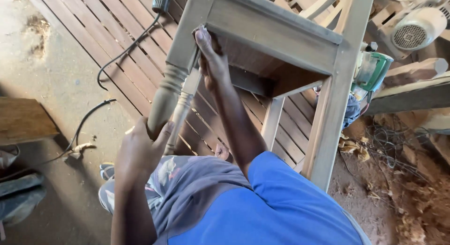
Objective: The person sands the legs and frame of a wooden chair using a sanding block. They rotate the chair to access different sides and smooth the surfaces.
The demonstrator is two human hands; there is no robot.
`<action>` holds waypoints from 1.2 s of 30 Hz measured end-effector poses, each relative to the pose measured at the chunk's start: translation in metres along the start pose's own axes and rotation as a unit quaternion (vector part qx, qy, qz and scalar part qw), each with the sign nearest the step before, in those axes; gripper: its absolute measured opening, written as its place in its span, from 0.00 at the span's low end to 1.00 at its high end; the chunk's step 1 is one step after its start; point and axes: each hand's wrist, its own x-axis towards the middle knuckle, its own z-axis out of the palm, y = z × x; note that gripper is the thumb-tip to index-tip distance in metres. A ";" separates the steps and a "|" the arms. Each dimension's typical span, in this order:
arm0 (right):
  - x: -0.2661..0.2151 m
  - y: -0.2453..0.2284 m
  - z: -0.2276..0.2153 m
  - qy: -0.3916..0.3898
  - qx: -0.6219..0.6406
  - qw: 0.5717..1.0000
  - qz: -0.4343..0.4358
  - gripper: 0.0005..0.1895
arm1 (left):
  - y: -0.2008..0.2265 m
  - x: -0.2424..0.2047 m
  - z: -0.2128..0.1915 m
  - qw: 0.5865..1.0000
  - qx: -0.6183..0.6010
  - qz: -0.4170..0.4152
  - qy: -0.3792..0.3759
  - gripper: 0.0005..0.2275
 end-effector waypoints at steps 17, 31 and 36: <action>-0.031 -0.025 0.020 -0.068 -0.077 0.991 -0.088 0.11 | 0.005 -0.010 0.003 1.000 0.017 -0.006 0.007 0.23; -0.004 0.006 0.000 -0.014 -0.028 0.997 -0.076 0.31 | 0.001 -0.001 0.000 1.000 0.014 0.009 0.011 0.24; -0.041 -0.045 0.045 0.052 -0.141 0.989 -0.007 0.46 | 0.006 -0.008 -0.002 1.000 0.006 0.008 0.014 0.23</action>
